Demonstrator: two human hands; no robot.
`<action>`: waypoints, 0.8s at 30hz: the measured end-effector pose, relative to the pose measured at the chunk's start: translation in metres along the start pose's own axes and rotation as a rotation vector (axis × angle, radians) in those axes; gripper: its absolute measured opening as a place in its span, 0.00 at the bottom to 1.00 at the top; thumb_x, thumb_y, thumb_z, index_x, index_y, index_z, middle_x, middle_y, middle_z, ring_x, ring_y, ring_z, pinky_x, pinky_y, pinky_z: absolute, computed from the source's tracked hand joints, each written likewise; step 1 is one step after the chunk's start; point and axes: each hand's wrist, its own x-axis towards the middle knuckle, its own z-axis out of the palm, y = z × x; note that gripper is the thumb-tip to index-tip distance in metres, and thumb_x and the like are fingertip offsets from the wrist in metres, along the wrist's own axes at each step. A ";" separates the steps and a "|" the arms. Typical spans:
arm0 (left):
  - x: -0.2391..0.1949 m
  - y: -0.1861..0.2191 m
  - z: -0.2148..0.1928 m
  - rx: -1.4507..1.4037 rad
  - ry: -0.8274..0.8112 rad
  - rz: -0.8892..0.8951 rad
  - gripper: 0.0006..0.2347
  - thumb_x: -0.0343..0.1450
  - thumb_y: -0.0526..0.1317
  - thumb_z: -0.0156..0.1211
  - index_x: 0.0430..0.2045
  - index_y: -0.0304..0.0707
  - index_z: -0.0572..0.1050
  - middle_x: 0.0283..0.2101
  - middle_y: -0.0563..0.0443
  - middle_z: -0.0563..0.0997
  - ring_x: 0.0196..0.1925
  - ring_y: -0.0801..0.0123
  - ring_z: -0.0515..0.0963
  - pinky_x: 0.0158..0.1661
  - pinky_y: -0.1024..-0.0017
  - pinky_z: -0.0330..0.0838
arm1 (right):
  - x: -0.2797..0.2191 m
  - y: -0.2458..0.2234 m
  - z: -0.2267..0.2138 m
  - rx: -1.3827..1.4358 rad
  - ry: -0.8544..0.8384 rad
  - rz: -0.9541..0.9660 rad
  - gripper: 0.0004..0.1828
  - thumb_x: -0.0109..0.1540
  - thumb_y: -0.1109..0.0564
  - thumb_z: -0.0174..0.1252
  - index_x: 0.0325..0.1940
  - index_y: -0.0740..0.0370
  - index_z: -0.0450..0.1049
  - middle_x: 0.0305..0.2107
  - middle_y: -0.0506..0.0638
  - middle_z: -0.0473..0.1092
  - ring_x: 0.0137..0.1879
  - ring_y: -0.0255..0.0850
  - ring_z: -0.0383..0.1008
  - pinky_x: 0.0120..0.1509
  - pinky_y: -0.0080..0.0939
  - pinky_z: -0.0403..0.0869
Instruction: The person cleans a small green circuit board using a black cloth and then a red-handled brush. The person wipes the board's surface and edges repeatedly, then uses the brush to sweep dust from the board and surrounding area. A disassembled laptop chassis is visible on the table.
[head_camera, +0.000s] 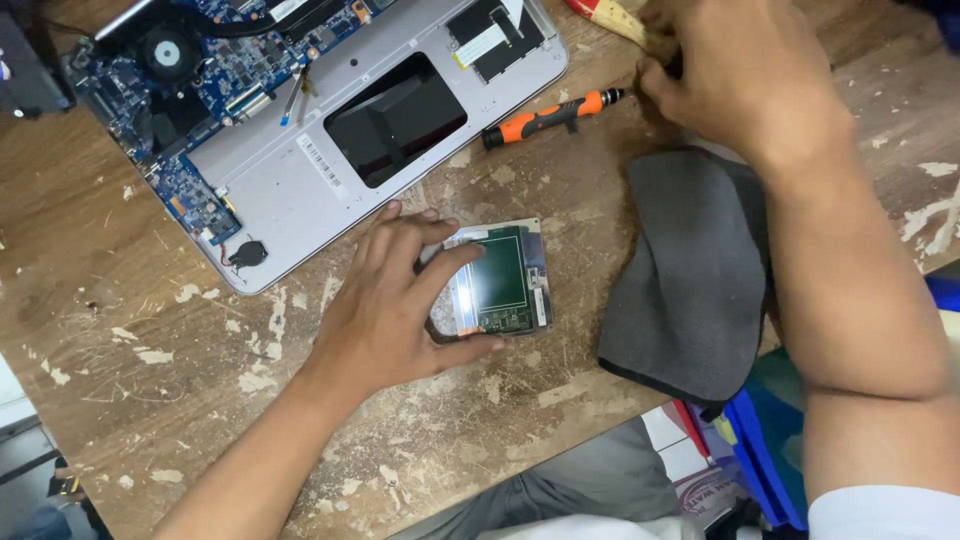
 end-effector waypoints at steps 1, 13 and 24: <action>0.000 -0.001 0.001 0.001 0.002 -0.004 0.41 0.63 0.69 0.76 0.63 0.43 0.71 0.61 0.38 0.73 0.65 0.48 0.72 0.68 0.40 0.67 | 0.000 0.002 0.003 0.001 -0.001 -0.005 0.20 0.68 0.54 0.68 0.61 0.66 0.85 0.50 0.60 0.83 0.51 0.64 0.82 0.44 0.63 0.79; 0.000 0.010 -0.003 0.086 0.117 -0.032 0.38 0.67 0.67 0.75 0.59 0.35 0.71 0.58 0.38 0.72 0.58 0.48 0.72 0.55 0.49 0.71 | -0.009 -0.063 -0.029 0.783 0.052 -0.228 0.14 0.64 0.71 0.58 0.54 0.71 0.78 0.40 0.52 0.73 0.34 0.32 0.66 0.34 0.30 0.66; 0.000 0.011 -0.004 0.106 0.022 -0.232 0.40 0.68 0.67 0.67 0.68 0.35 0.69 0.72 0.34 0.68 0.68 0.46 0.68 0.64 0.48 0.63 | -0.019 -0.146 -0.031 0.942 -0.264 -0.547 0.04 0.70 0.57 0.64 0.43 0.58 0.78 0.34 0.45 0.76 0.38 0.37 0.77 0.44 0.35 0.72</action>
